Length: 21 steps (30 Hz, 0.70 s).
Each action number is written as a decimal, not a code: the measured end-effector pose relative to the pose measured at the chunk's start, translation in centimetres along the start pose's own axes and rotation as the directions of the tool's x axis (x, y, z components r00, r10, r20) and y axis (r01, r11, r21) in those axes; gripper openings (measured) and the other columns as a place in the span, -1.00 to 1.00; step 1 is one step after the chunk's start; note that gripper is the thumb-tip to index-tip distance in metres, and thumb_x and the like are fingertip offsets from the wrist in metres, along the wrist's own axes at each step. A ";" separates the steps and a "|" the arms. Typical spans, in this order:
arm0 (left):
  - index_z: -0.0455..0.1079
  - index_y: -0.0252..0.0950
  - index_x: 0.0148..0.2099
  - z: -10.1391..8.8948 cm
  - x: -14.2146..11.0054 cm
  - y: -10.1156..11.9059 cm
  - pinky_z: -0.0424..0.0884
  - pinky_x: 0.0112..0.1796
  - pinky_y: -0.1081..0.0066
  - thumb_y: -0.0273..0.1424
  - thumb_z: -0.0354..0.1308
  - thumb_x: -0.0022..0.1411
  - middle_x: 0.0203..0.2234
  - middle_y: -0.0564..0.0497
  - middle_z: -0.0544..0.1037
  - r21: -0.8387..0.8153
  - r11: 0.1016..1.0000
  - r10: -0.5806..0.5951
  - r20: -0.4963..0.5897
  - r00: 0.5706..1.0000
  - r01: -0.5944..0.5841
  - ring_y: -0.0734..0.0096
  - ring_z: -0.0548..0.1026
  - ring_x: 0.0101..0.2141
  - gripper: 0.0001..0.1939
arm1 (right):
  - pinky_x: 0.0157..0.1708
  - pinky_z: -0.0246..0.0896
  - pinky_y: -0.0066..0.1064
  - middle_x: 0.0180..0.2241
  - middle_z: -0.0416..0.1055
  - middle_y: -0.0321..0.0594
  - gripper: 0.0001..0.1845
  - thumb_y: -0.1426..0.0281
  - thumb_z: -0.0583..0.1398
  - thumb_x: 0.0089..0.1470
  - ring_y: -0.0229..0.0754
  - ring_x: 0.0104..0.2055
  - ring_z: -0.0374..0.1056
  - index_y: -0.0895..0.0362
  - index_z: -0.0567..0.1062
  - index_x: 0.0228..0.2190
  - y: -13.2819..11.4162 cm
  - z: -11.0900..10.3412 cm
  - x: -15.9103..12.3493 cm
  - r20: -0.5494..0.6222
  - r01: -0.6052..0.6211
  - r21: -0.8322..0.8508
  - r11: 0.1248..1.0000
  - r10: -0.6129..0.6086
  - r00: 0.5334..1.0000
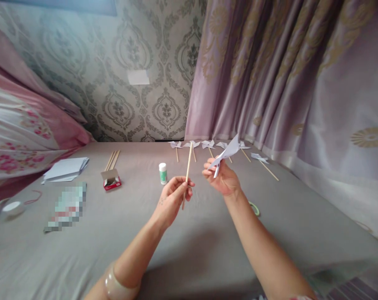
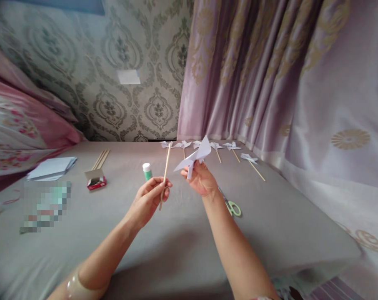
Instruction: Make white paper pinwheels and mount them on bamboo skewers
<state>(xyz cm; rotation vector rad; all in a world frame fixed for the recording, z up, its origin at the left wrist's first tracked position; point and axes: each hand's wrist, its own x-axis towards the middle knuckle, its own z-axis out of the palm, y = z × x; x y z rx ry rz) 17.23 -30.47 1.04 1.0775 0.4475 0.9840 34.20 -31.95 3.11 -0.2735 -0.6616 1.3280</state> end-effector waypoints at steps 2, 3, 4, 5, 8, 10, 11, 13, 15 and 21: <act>0.34 -0.32 -0.21 0.5 0.0 -0.2 0.10 -0.57 0.60 -0.28 0.24 0.08 -0.51 0.09 0.38 -0.040 0.998 -0.038 0.008 0.999 0.038 0.67 0.24 -0.59 -0.73 | -0.56 0.09 -0.53 -0.58 0.27 -0.49 -0.76 0.45 0.36 -0.15 -0.41 -0.56 0.14 0.05 0.38 -0.57 -0.2 0.6 0.9 0.047 0.051 0.048 0.998 -0.054 0.997; 0.34 -0.29 -0.13 0.7 0.0 -0.2 0.02 -0.61 0.61 -0.26 0.22 0.11 -0.57 0.15 0.31 -0.045 0.998 -0.047 0.007 0.999 0.048 0.69 0.17 -0.63 -0.69 | -0.56 0.08 -0.53 -0.58 0.25 -0.49 -0.75 0.45 0.37 -0.17 -0.40 -0.56 0.13 0.05 0.37 -0.56 -0.2 0.8 1.4 0.069 0.067 0.077 0.995 -0.072 0.995; 0.32 -0.25 -0.05 0.9 0.1 -0.2 -0.05 -0.63 0.61 -0.24 0.20 0.13 -0.62 0.19 0.22 -0.040 0.998 -0.052 0.007 0.999 0.052 0.69 0.10 -0.66 -0.65 | -0.56 0.07 -0.53 -0.58 0.23 -0.49 -0.73 0.45 0.38 -0.19 -0.40 -0.56 0.11 0.05 0.36 -0.55 -0.1 0.9 1.9 0.090 0.072 0.103 0.992 -0.082 0.993; 0.30 -0.22 0.03 1.0 0.1 -0.1 -0.11 -0.65 0.60 -0.22 0.18 0.15 -0.65 0.22 0.14 -0.030 0.998 -0.055 0.011 0.998 0.056 0.69 0.04 -0.68 -0.59 | -0.56 0.06 -0.53 -0.58 0.22 -0.50 -0.71 0.45 0.40 -0.23 -0.40 -0.57 0.10 0.04 0.36 -0.54 0.1 1.0 2.3 0.108 0.073 0.123 0.990 -0.087 0.990; 0.26 -0.20 0.13 1.2 0.3 0.2 -0.15 -0.66 0.58 -0.17 0.15 0.18 -0.66 0.24 0.03 -0.020 0.998 -0.055 0.025 0.998 0.056 0.67 -0.04 -0.69 -0.50 | -0.57 0.01 -0.52 -0.60 0.17 -0.50 -0.64 0.44 0.43 -0.32 -0.40 -0.59 0.03 0.05 0.33 -0.55 0.8 1.0 3.5 0.133 0.090 0.139 0.986 -0.109 0.985; 0.28 -0.23 0.12 1.2 0.4 0.3 -0.08 -0.64 0.57 -0.16 0.15 0.17 -0.65 0.22 0.10 -0.019 0.999 -0.045 0.036 0.998 0.046 0.66 0.03 -0.67 -0.50 | -0.57 -0.03 -0.50 -0.61 0.12 -0.50 -0.61 0.41 0.44 -0.35 -0.38 -0.60 -0.03 0.05 0.30 -0.58 1.3 1.0 4.0 0.127 0.117 0.109 0.987 -0.131 0.983; 0.31 -0.24 0.11 1.1 0.5 0.2 -0.04 -0.63 0.57 -0.16 0.16 0.16 -0.63 0.19 0.16 -0.016 0.999 -0.035 0.040 0.999 0.035 0.66 0.07 -0.66 -0.50 | -0.57 -0.05 -0.49 -0.62 0.10 -0.49 -0.59 0.39 0.44 -0.37 -0.37 -0.60 -0.05 0.05 0.29 -0.59 1.6 0.9 4.2 0.116 0.126 0.083 0.989 -0.135 0.984; 0.35 -0.27 0.07 1.0 0.4 -0.1 0.00 -0.61 0.56 -0.17 0.20 0.13 -0.59 0.15 0.25 0.002 1.000 -0.013 0.038 0.999 0.013 0.66 0.12 -0.63 -0.51 | -0.55 -0.07 -0.45 -0.64 0.06 -0.48 -0.57 0.32 0.45 -0.40 -0.35 -0.61 -0.09 0.05 0.27 -0.62 2.0 0.8 4.4 0.086 0.120 0.015 0.993 -0.121 0.989; 0.37 -0.28 0.05 0.9 0.1 -0.4 0.01 -0.62 0.55 -0.18 0.20 0.13 -0.57 0.13 0.28 0.038 0.999 -0.003 0.035 0.999 0.002 0.66 0.14 -0.63 -0.53 | -0.54 -0.09 -0.43 -0.66 0.02 -0.48 -0.53 0.25 0.44 -0.41 -0.34 -0.61 -0.14 0.06 0.23 -0.67 2.4 0.7 4.5 0.062 0.082 -0.049 0.995 -0.079 0.995; 0.38 -0.26 0.08 0.7 -1.2 -0.8 0.08 -0.65 0.54 -0.18 0.17 0.16 -0.58 0.11 0.33 0.136 0.991 -0.019 0.024 1.000 0.015 0.65 0.21 -0.66 -0.53 | -0.56 -0.15 -0.44 -0.69 -0.08 -0.45 -0.45 0.15 0.42 -0.37 -0.33 -0.62 -0.19 0.09 0.16 -0.75 3.0 0.1 4.3 0.128 -0.028 -0.102 0.994 0.041 0.991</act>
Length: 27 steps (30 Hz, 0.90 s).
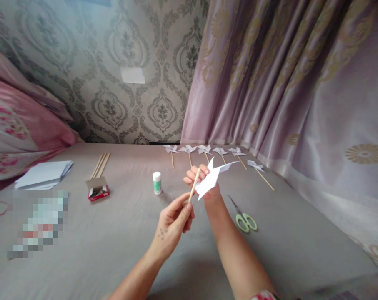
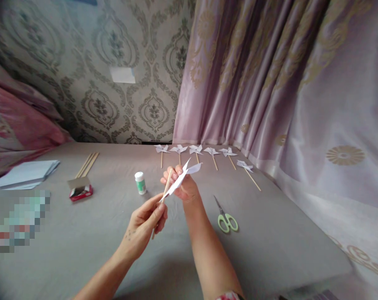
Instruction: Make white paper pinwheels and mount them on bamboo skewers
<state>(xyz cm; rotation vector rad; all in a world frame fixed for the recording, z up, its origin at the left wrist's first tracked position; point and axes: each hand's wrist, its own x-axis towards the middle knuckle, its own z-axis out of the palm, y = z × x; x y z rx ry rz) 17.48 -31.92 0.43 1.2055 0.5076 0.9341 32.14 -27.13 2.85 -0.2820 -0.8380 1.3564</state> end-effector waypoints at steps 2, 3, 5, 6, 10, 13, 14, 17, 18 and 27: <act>0.39 -0.27 0.07 -0.1 -0.3 0.0 0.13 -0.64 0.54 -0.16 0.18 0.14 -0.58 0.10 0.35 0.010 1.000 -0.010 -0.013 1.000 0.010 0.63 0.24 -0.66 -0.52 | -0.56 -0.15 -0.45 -0.68 -0.07 -0.44 -0.44 0.16 0.42 -0.36 -0.33 -0.62 -0.19 0.10 0.15 -0.77 0.1 -0.2 -0.1 0.031 -0.023 -0.005 1.000 0.023 0.999; 0.40 -0.27 0.06 -0.2 -0.3 0.1 0.14 -0.64 0.54 -0.16 0.18 0.14 -0.58 0.10 0.35 0.013 1.000 -0.015 -0.018 1.000 0.015 0.62 0.24 -0.66 -0.52 | -0.56 -0.14 -0.44 -0.68 -0.07 -0.44 -0.43 0.16 0.42 -0.36 -0.33 -0.63 -0.19 0.10 0.14 -0.77 0.2 -0.3 -0.1 0.046 -0.031 -0.011 0.999 0.032 0.998; 0.41 -0.27 0.06 -0.3 -0.4 0.1 0.15 -0.65 0.54 -0.16 0.18 0.14 -0.58 0.09 0.35 0.017 1.000 -0.019 -0.023 1.000 0.020 0.62 0.25 -0.66 -0.52 | -0.56 -0.11 -0.44 -0.69 -0.08 -0.44 -0.43 0.15 0.42 -0.35 -0.32 -0.63 -0.18 0.10 0.14 -0.78 0.2 -0.4 -0.1 0.066 -0.038 -0.034 0.999 0.040 0.997; 0.41 -0.27 0.06 -0.4 -0.4 0.0 0.15 -0.65 0.54 -0.16 0.18 0.14 -0.58 0.09 0.35 0.019 1.000 -0.021 -0.026 0.999 0.021 0.62 0.25 -0.66 -0.53 | -0.56 -0.10 -0.43 -0.69 -0.08 -0.43 -0.43 0.14 0.41 -0.34 -0.32 -0.63 -0.17 0.10 0.14 -0.77 0.3 -0.5 -0.1 0.069 -0.037 -0.050 0.998 0.040 0.997; 0.42 -0.25 0.06 -0.7 -0.3 0.0 0.16 -0.65 0.54 -0.18 0.18 0.14 -0.58 0.08 0.36 0.023 1.000 -0.014 -0.046 0.999 0.015 0.62 0.26 -0.67 -0.54 | -0.55 -0.07 -0.43 -0.69 -0.06 -0.42 -0.44 0.12 0.38 -0.28 -0.31 -0.62 -0.14 0.10 0.14 -0.76 0.4 -0.5 -0.1 0.064 -0.032 -0.104 0.994 0.039 0.997; 0.43 -0.24 0.05 -0.6 -0.4 0.1 0.18 -0.64 0.54 -0.18 0.19 0.14 -0.59 0.07 0.37 0.027 0.999 -0.018 -0.049 0.999 0.019 0.61 0.26 -0.66 -0.55 | -0.52 -0.03 -0.41 -0.69 -0.03 -0.42 -0.48 0.13 0.38 -0.27 -0.30 -0.61 -0.12 0.08 0.18 -0.75 0.4 -0.5 -0.1 0.059 -0.039 -0.127 0.991 0.047 0.997; 0.44 -0.24 0.04 -0.6 -0.4 0.2 0.18 -0.64 0.54 -0.18 0.19 0.13 -0.59 0.07 0.37 0.029 0.999 -0.023 -0.049 0.999 0.024 0.61 0.26 -0.66 -0.55 | -0.50 -0.02 -0.40 -0.69 -0.03 -0.42 -0.49 0.13 0.38 -0.27 -0.30 -0.61 -0.11 0.08 0.19 -0.74 0.4 -0.5 -0.1 0.057 -0.041 -0.137 0.990 0.050 0.997; 0.44 -0.25 0.04 -0.5 -0.4 0.2 0.19 -0.63 0.53 -0.17 0.20 0.12 -0.60 0.06 0.37 0.030 0.999 -0.035 -0.049 0.998 0.037 0.60 0.27 -0.66 -0.54 | -0.47 0.01 -0.38 -0.69 -0.03 -0.42 -0.49 0.11 0.39 -0.31 -0.30 -0.60 -0.10 0.06 0.20 -0.73 0.4 -0.6 -0.2 0.037 -0.053 -0.179 0.982 0.061 0.997; 0.44 -0.25 0.04 -0.5 -0.5 0.2 0.19 -0.63 0.53 -0.17 0.20 0.12 -0.60 0.06 0.38 0.027 0.999 -0.035 -0.050 0.998 0.037 0.60 0.26 -0.66 -0.54 | -0.47 0.01 -0.38 -0.69 -0.02 -0.42 -0.49 0.09 0.39 -0.32 -0.29 -0.60 -0.10 0.06 0.20 -0.73 0.4 -0.6 -0.2 0.026 -0.058 -0.192 0.980 0.064 0.998; 0.45 -0.23 0.03 -0.6 -0.6 0.1 0.21 -0.63 0.53 -0.18 0.19 0.14 -0.59 0.06 0.37 0.026 0.999 -0.028 -0.035 0.999 0.029 0.60 0.27 -0.65 -0.56 | -0.46 0.00 -0.37 -0.67 -0.03 -0.42 -0.53 0.13 0.38 -0.27 -0.28 -0.59 -0.10 0.05 0.22 -0.72 0.2 -0.5 -0.3 0.053 -0.029 -0.174 0.984 0.039 0.998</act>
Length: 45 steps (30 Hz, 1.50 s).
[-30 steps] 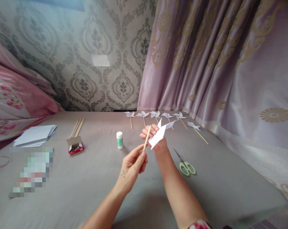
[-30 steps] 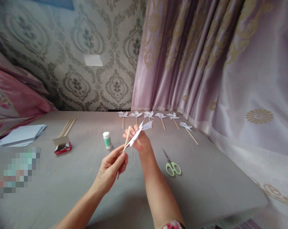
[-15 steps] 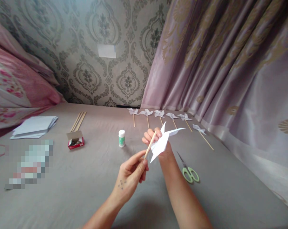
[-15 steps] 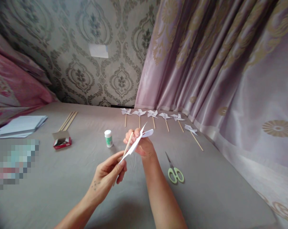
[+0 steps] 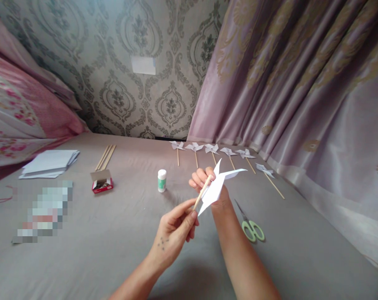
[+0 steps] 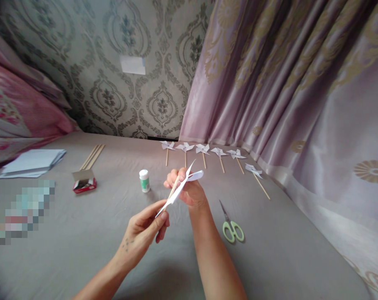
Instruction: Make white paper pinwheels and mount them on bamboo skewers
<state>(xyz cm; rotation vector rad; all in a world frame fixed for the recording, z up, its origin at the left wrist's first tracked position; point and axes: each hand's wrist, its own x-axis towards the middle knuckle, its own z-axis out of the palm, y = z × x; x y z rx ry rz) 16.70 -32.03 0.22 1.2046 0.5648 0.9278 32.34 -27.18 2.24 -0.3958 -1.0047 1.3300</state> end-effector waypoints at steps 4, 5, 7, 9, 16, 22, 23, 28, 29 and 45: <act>0.45 -0.24 0.03 0.1 0.0 0.0 0.21 -0.63 0.53 -0.17 0.19 0.13 -0.59 0.06 0.37 0.001 1.000 -0.005 -0.007 1.000 0.005 0.60 0.27 -0.66 -0.56 | -0.47 0.01 -0.36 -0.69 -0.02 -0.42 -0.47 0.07 0.37 -0.32 -0.28 -0.59 -0.11 0.06 0.17 -0.74 -0.1 0.3 -0.1 -0.060 -0.022 -0.040 0.999 0.019 0.998; 0.45 -0.24 0.03 0.1 0.0 0.0 0.21 -0.63 0.53 -0.17 0.19 0.13 -0.59 0.06 0.37 0.000 1.000 -0.007 -0.008 1.000 0.007 0.60 0.26 -0.66 -0.55 | -0.47 0.01 -0.36 -0.69 -0.02 -0.42 -0.46 0.06 0.37 -0.33 -0.28 -0.59 -0.11 0.06 0.16 -0.74 -0.1 0.3 -0.1 -0.064 -0.026 -0.048 0.999 0.022 0.998; 0.45 -0.23 0.03 0.2 0.0 0.0 0.21 -0.63 0.53 -0.16 0.20 0.12 -0.58 0.05 0.37 0.001 1.000 -0.010 -0.008 1.000 0.010 0.60 0.26 -0.66 -0.55 | -0.46 0.02 -0.36 -0.69 -0.03 -0.42 -0.46 0.07 0.38 -0.33 -0.28 -0.59 -0.10 0.06 0.16 -0.74 -0.1 0.3 -0.1 -0.056 -0.027 -0.051 0.998 0.024 0.998; 0.45 -0.24 0.03 0.1 0.0 0.0 0.22 -0.63 0.53 -0.16 0.19 0.12 -0.58 0.05 0.38 0.003 1.000 -0.013 -0.006 1.000 0.013 0.59 0.27 -0.66 -0.55 | -0.45 0.02 -0.37 -0.69 -0.03 -0.42 -0.46 0.08 0.37 -0.32 -0.28 -0.59 -0.09 0.07 0.16 -0.74 -0.1 0.3 0.0 -0.041 -0.023 -0.047 0.999 0.021 0.999; 0.45 -0.23 0.03 0.0 0.0 0.0 0.22 -0.63 0.53 -0.17 0.19 0.13 -0.58 0.05 0.38 -0.001 1.000 -0.010 -0.003 1.000 0.010 0.60 0.27 -0.65 -0.56 | -0.43 0.02 -0.36 -0.67 -0.02 -0.42 -0.55 0.10 0.37 -0.27 -0.28 -0.57 -0.07 0.05 0.24 -0.71 -0.2 0.2 -0.1 -0.022 -0.005 -0.041 0.999 0.004 1.000; 0.47 -0.23 0.01 -0.1 0.0 0.0 0.21 -0.62 0.52 -0.17 0.21 0.11 -0.58 0.04 0.39 0.017 1.000 0.001 -0.043 0.999 0.000 0.59 0.26 -0.65 -0.56 | -0.40 0.06 -0.36 -0.66 0.03 -0.42 -0.62 0.17 0.40 -0.30 -0.30 -0.58 -0.05 0.04 0.32 -0.69 -0.6 0.5 -0.1 0.006 0.007 -0.049 0.999 -0.006 1.000; 0.48 -0.23 0.01 -0.1 0.0 -0.1 0.20 -0.62 0.52 -0.17 0.21 0.11 -0.58 0.04 0.40 0.022 1.000 0.010 -0.053 0.999 -0.009 0.59 0.25 -0.64 -0.57 | -0.40 0.07 -0.36 -0.66 0.04 -0.43 -0.62 0.17 0.41 -0.32 -0.31 -0.58 -0.04 0.04 0.33 -0.69 -0.7 0.5 0.0 -0.006 0.006 -0.059 0.998 -0.006 1.000; 0.50 -0.22 -0.03 -0.6 0.3 -0.5 0.16 -0.61 0.53 -0.20 0.22 0.10 -0.58 0.06 0.39 0.067 0.995 0.088 -0.131 0.988 -0.080 0.61 0.23 -0.64 -0.61 | -0.38 0.12 -0.38 -0.63 0.19 -0.43 -0.72 0.22 0.43 -0.36 -0.34 -0.56 0.09 0.02 0.49 -0.55 -0.9 0.5 -0.1 -0.104 0.010 -0.102 0.995 -0.021 0.994; 0.50 -0.23 -0.03 -0.8 0.5 -0.5 0.15 -0.61 0.53 -0.20 0.23 0.10 -0.59 0.06 0.39 0.074 0.994 0.091 -0.149 0.985 -0.081 0.61 0.22 -0.63 -0.60 | -0.37 0.13 -0.39 -0.62 0.23 -0.43 -0.71 0.23 0.43 -0.36 -0.34 -0.55 0.13 0.03 0.51 -0.52 -0.9 0.5 -0.1 -0.142 0.001 -0.118 0.993 -0.018 0.990; 0.49 -0.34 -0.11 -1.7 3.1 0.0 0.28 -0.53 0.52 -0.24 0.30 0.02 -0.50 0.02 0.47 -0.031 0.998 0.045 -0.137 0.990 -0.050 0.58 0.36 -0.57 -0.61 | -0.28 0.30 -0.36 -0.43 0.57 -0.27 -0.70 0.30 0.38 -0.32 -0.17 -0.37 0.45 0.15 0.58 -0.43 -0.3 1.6 1.0 -0.446 -0.052 -0.269 0.962 -0.076 0.892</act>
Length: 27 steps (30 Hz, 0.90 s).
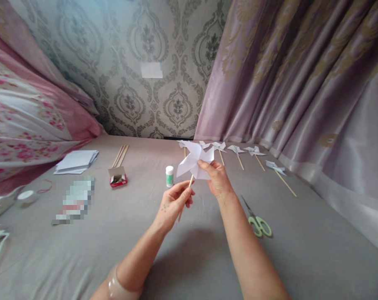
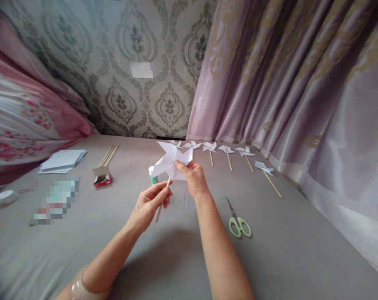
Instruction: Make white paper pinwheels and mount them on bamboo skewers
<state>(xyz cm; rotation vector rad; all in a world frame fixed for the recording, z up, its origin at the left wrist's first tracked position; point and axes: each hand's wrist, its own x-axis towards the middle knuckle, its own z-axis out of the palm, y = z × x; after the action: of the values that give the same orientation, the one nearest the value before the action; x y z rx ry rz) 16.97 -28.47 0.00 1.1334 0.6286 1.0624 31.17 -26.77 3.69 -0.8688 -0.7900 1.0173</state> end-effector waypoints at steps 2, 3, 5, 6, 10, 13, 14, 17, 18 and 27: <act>0.49 -0.34 -0.16 0.8 0.7 0.9 0.38 -0.39 0.45 -0.25 0.34 -0.03 -0.44 -0.01 0.52 -0.045 0.999 0.026 -0.014 1.000 -0.026 0.49 0.45 -0.47 -0.61 | -0.30 0.30 -0.35 -0.43 0.57 -0.25 -0.69 0.29 0.38 -0.31 -0.16 -0.38 0.45 0.16 0.58 -0.43 -0.6 -0.1 -0.1 -0.020 0.014 -0.036 0.999 -0.014 1.000; 0.48 -0.33 -0.17 1.3 1.1 1.4 0.40 -0.34 0.42 -0.27 0.36 -0.06 -0.42 -0.01 0.53 -0.080 0.996 0.041 -0.031 0.999 -0.043 0.46 0.47 -0.43 -0.61 | -0.30 0.30 -0.35 -0.43 0.57 -0.24 -0.69 0.28 0.38 -0.31 -0.15 -0.38 0.45 0.17 0.58 -0.43 -0.8 -0.2 -0.1 -0.022 0.018 -0.055 0.998 -0.019 1.000; 0.48 -0.35 -0.21 2.2 2.1 2.3 0.41 -0.28 0.40 -0.29 0.39 -0.11 -0.39 -0.03 0.55 -0.144 0.988 0.055 -0.036 0.998 -0.059 0.43 0.49 -0.39 -0.61 | -0.29 0.31 -0.34 -0.41 0.57 -0.22 -0.68 0.28 0.37 -0.31 -0.14 -0.37 0.46 0.17 0.59 -0.42 -1.2 -0.3 -0.2 -0.016 0.024 -0.083 0.996 -0.025 1.000; 0.48 -0.36 -0.21 2.6 2.6 2.6 0.41 -0.29 0.40 -0.30 0.40 -0.12 -0.36 -0.04 0.56 -0.180 0.982 0.050 -0.039 0.998 -0.056 0.41 0.50 -0.37 -0.61 | -0.28 0.31 -0.33 -0.40 0.57 -0.21 -0.67 0.29 0.37 -0.31 -0.13 -0.36 0.46 0.17 0.59 -0.41 -1.3 -0.3 -0.2 -0.011 0.026 -0.092 0.995 -0.027 1.000; 0.47 -0.39 -0.26 3.6 4.2 2.8 0.43 -0.31 0.37 -0.36 0.43 -0.19 -0.39 -0.05 0.58 -0.307 0.951 0.003 -0.055 0.998 -0.020 0.37 0.52 -0.41 -0.61 | -0.27 0.31 -0.31 -0.40 0.57 -0.20 -0.67 0.30 0.37 -0.31 -0.10 -0.33 0.47 0.18 0.58 -0.40 -1.6 -0.2 -0.3 -0.014 0.011 -0.114 0.993 -0.013 1.000; 0.47 -0.40 -0.30 3.7 4.7 2.2 0.44 -0.32 0.36 -0.38 0.44 -0.21 -0.43 -0.06 0.59 -0.352 0.936 0.004 -0.074 0.997 -0.030 0.35 0.54 -0.43 -0.63 | -0.28 0.31 -0.30 -0.40 0.57 -0.21 -0.65 0.30 0.38 -0.33 -0.09 -0.33 0.46 0.17 0.58 -0.39 -1.7 -0.2 -0.4 0.006 -0.016 -0.106 0.994 0.017 1.000; 0.47 -0.40 -0.31 3.6 4.7 2.0 0.44 -0.32 0.38 -0.39 0.44 -0.21 -0.43 -0.06 0.59 -0.362 0.931 0.009 -0.083 0.997 -0.039 0.35 0.54 -0.43 -0.64 | -0.28 0.31 -0.30 -0.39 0.57 -0.21 -0.65 0.30 0.39 -0.34 -0.09 -0.34 0.46 0.17 0.58 -0.40 -1.7 -0.3 -0.4 0.021 -0.029 -0.105 0.994 0.032 0.999; 0.48 -0.40 -0.33 3.4 4.6 1.6 0.43 -0.32 0.43 -0.43 0.44 -0.21 -0.42 -0.06 0.60 -0.390 0.919 0.013 -0.114 0.993 -0.057 0.37 0.55 -0.41 -0.66 | -0.30 0.31 -0.31 -0.41 0.56 -0.22 -0.66 0.31 0.41 -0.37 -0.11 -0.36 0.45 0.16 0.57 -0.44 -1.7 -0.4 -0.5 0.055 -0.060 -0.145 0.988 0.069 0.996; 0.48 -0.41 -0.33 3.3 4.5 1.5 0.42 -0.33 0.44 -0.43 0.44 -0.22 -0.42 -0.06 0.60 -0.395 0.917 0.009 -0.127 0.992 -0.059 0.38 0.54 -0.41 -0.66 | -0.30 0.31 -0.31 -0.43 0.56 -0.22 -0.67 0.31 0.41 -0.38 -0.12 -0.37 0.45 0.16 0.57 -0.46 -1.8 -0.5 -0.6 0.059 -0.065 -0.169 0.983 0.076 0.995; 0.44 -0.41 -0.38 2.5 3.3 1.2 0.30 -0.54 0.54 -0.42 0.45 -0.26 -0.57 0.05 0.52 -0.393 0.915 0.000 -0.219 0.976 -0.088 0.53 0.45 -0.57 -0.65 | -0.28 0.33 -0.31 -0.41 0.56 -0.21 -0.70 0.28 0.40 -0.32 -0.14 -0.38 0.44 0.17 0.58 -0.47 -1.6 0.4 -1.3 0.090 -0.077 -0.244 0.967 0.102 0.991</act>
<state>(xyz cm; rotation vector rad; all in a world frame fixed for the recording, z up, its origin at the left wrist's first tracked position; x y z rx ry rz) 20.00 -26.46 2.32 0.6817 0.5217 1.2960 31.03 -28.33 5.13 -1.0743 -0.9819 1.0664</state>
